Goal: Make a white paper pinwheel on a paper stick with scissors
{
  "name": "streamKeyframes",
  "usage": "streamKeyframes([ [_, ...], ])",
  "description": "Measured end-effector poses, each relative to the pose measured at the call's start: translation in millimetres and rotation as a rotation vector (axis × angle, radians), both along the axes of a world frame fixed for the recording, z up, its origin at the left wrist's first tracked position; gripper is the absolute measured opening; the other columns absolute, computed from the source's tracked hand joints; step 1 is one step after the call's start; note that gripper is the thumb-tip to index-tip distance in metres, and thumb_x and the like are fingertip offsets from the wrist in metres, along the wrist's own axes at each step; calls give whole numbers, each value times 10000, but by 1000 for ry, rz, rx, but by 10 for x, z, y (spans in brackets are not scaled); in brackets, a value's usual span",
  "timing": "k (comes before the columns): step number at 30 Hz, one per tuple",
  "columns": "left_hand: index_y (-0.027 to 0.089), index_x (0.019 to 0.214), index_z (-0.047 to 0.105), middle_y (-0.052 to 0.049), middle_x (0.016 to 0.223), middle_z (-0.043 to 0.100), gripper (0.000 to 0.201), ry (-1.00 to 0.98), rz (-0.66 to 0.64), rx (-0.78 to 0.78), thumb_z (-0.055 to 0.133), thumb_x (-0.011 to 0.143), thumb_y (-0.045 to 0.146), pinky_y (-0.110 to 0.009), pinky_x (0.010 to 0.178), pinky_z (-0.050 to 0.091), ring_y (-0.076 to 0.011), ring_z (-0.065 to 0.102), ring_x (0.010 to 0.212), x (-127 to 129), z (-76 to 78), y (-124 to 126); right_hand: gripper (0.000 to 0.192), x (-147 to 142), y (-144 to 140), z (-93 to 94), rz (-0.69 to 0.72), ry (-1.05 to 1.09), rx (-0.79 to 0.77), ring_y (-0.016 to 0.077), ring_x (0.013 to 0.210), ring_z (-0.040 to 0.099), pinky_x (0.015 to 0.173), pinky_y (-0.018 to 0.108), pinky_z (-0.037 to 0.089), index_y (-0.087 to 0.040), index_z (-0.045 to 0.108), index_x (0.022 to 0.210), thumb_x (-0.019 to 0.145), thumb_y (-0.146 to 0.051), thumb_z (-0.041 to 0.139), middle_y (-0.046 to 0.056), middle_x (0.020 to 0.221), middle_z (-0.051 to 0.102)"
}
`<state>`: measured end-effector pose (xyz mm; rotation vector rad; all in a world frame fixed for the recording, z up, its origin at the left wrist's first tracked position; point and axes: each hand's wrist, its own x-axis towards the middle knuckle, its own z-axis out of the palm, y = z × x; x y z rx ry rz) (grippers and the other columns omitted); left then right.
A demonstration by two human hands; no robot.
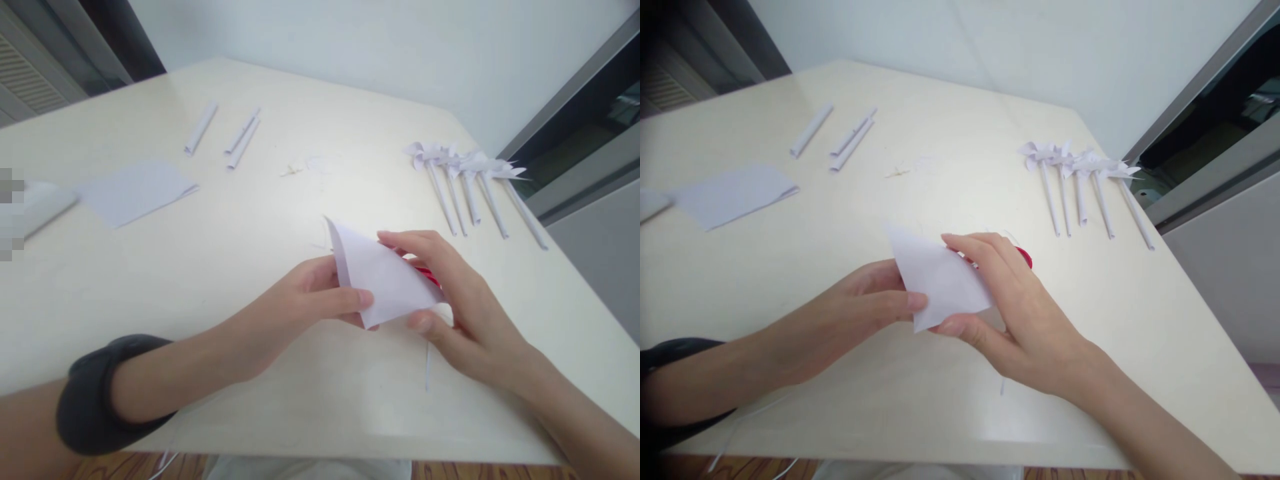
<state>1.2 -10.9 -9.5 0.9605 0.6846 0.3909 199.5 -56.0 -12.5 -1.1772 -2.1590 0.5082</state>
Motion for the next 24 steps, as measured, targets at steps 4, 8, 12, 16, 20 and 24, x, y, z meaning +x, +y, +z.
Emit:
streamKeyframes([
  [4,234,1010,683,10,928,694,192,-18,8,66,591,841,235,-209,764,479,-130,606,848,10,-54,-11,290,-30,13,44,-91,96,-214,186,912,548,721,298,467,-210,527,1081,851,-383,566,59,1068,575],
  [8,250,948,713,14,886,698,182,-20,-16,48,557,866,297,-185,749,507,-117,614,833,32,-109,-55,171,-60,-3,74,-129,182,-423,152,870,570,683,251,464,-211,513,946,837,-309,601,25,988,582],
  [12,242,1028,696,-3,1047,686,235,5,-78,25,510,888,264,-246,801,536,-154,622,924,52,-97,-66,149,-65,0,40,-128,194,-557,155,835,580,696,277,481,-208,499,891,822,-278,611,18,956,577],
  [16,212,1033,695,-18,1061,686,258,43,-140,26,489,899,291,-280,827,545,-173,635,940,60,-103,-57,152,-72,14,2,-125,178,-633,153,787,586,651,280,483,-213,480,846,814,-284,611,-5,885,556],
  [20,265,1057,682,16,1041,697,245,-2,-127,26,495,900,284,-282,873,533,-166,626,990,49,-165,-56,186,-90,12,23,-138,133,-644,136,726,565,615,269,467,-216,472,816,816,-344,607,-22,826,531],
  [24,254,1112,640,5,1159,652,256,-18,-137,7,489,906,255,-296,880,534,-190,592,1081,41,-204,-46,213,-111,18,61,-174,33,-582,152,767,553,646,289,463,-206,491,806,817,-390,599,-1,854,541],
])
